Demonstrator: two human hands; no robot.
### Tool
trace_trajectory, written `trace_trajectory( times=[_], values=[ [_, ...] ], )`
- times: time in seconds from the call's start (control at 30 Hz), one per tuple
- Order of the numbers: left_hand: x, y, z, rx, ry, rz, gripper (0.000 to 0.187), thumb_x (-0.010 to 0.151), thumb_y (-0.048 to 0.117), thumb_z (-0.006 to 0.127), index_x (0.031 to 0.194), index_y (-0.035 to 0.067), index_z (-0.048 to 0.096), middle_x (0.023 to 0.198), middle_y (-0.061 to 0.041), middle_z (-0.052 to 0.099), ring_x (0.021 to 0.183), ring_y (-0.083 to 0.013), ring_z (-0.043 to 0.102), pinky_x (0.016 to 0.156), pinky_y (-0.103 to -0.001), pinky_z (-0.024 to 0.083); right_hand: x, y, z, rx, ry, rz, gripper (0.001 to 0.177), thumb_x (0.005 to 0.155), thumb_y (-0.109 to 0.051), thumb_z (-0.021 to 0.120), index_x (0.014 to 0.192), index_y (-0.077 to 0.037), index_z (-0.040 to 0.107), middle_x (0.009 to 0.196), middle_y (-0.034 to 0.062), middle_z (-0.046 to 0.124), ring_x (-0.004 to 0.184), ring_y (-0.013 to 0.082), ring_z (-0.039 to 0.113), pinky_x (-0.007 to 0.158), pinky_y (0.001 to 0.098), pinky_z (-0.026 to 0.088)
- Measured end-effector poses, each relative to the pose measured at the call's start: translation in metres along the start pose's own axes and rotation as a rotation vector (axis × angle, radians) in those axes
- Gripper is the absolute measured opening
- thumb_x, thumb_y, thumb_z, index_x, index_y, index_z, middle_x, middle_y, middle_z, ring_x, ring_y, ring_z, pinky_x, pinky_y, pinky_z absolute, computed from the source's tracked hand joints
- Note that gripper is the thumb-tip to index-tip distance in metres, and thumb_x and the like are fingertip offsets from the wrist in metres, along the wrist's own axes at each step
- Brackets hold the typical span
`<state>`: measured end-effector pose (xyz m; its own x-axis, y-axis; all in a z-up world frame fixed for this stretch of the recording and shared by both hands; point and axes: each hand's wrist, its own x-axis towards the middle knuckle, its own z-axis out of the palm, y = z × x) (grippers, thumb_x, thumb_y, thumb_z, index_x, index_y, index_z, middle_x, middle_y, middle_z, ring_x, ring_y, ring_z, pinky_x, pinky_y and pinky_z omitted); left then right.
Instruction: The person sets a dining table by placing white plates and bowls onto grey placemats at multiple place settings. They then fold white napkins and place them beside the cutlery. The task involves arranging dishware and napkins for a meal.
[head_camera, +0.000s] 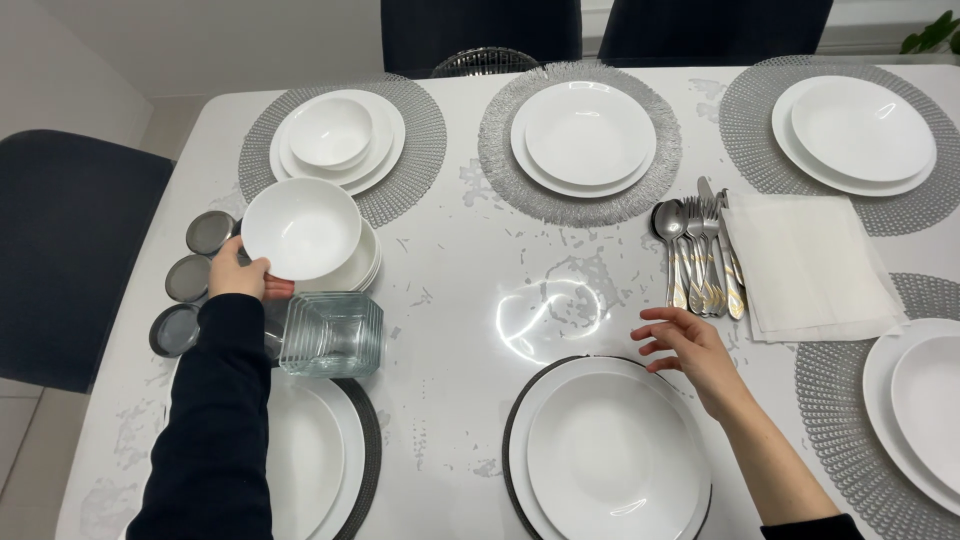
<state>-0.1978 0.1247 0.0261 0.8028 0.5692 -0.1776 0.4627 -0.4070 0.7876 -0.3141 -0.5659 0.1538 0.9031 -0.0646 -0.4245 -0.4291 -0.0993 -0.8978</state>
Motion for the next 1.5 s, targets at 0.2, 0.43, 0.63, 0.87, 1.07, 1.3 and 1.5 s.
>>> trace_trajectory(
  times=[0.2,0.43,0.63,0.87,1.07,1.3,1.5],
  values=[
    [-0.143,0.102,-0.021,-0.370,-0.139,0.002,0.055,0.102,-0.003,0.043,0.155,0.005,0.029,0.085,-0.046,0.060,0.075,-0.0493,0.070,0.067,-0.050,0.064,-0.015,-0.004,-0.003,-0.002,-0.014,-0.011,0.035,0.097,-0.006,0.056,0.128,0.010,0.064,0.098,0.0299,0.070,0.087,0.0341,0.066,0.068,0.0439,0.059],
    [-0.221,0.107,-0.035,-0.372,-0.210,-0.033,0.056,0.102,-0.003,0.049,0.155,0.005,0.033,0.083,-0.047,0.060,0.071,-0.0494,0.069,0.065,-0.053,0.062,-0.034,-0.006,0.006,-0.050,-0.060,-0.002,0.035,0.097,-0.005,0.056,0.127,0.010,0.065,0.097,0.0304,0.070,0.087,0.0353,0.067,0.069,0.0452,0.059],
    [-0.234,0.067,-0.051,-0.354,-0.324,-0.080,0.060,0.101,-0.001,0.053,0.157,0.005,0.032,0.078,-0.049,0.061,0.062,-0.0518,0.067,0.053,-0.053,0.061,-0.055,-0.018,0.044,-0.052,-0.105,-0.022,0.037,0.096,-0.006,0.055,0.128,0.011,0.064,0.098,0.0301,0.070,0.087,0.0350,0.065,0.071,0.0459,0.059],
    [-0.258,0.045,-0.101,-0.261,-0.470,-0.143,0.062,0.096,0.001,0.059,0.155,0.003,0.038,0.073,-0.047,0.064,0.053,-0.0495,0.068,0.045,-0.053,0.061,-0.077,-0.011,0.154,-0.033,-0.342,-0.033,0.036,0.095,-0.007,0.057,0.123,0.012,0.068,0.097,0.0259,0.071,0.087,0.0302,0.067,0.072,0.0406,0.061],
    [-0.260,0.023,-0.136,-0.182,-0.615,-0.144,0.063,0.094,0.003,0.062,0.153,0.003,0.042,0.066,-0.040,0.067,0.049,-0.0427,0.069,0.042,-0.046,0.062,-0.102,-0.006,0.258,-0.042,-0.648,-0.067,0.044,0.098,-0.021,0.058,0.132,0.006,0.064,0.102,0.0225,0.073,0.089,0.0254,0.069,0.079,0.0376,0.063],
    [-0.249,-0.011,-0.142,-0.111,-0.774,-0.142,0.059,0.094,0.004,0.063,0.151,0.002,0.047,0.063,-0.034,0.069,0.046,-0.0360,0.070,0.040,-0.039,0.060,-0.114,0.020,0.316,-0.161,-0.811,-0.034,0.069,0.099,-0.037,0.064,0.153,-0.002,0.041,0.090,0.0217,0.075,0.083,0.0273,0.075,0.081,0.0389,0.063],
    [-0.228,-0.052,-0.140,-0.023,-0.845,-0.169,0.057,0.094,0.005,0.062,0.150,0.004,0.050,0.059,-0.031,0.068,0.044,-0.0344,0.069,0.041,-0.036,0.060,-0.103,0.076,0.345,-0.189,-0.900,-0.038,0.063,0.104,-0.034,0.055,0.156,-0.006,0.031,0.092,0.0234,0.074,0.086,0.0298,0.075,0.085,0.0416,0.063]
  ],
)
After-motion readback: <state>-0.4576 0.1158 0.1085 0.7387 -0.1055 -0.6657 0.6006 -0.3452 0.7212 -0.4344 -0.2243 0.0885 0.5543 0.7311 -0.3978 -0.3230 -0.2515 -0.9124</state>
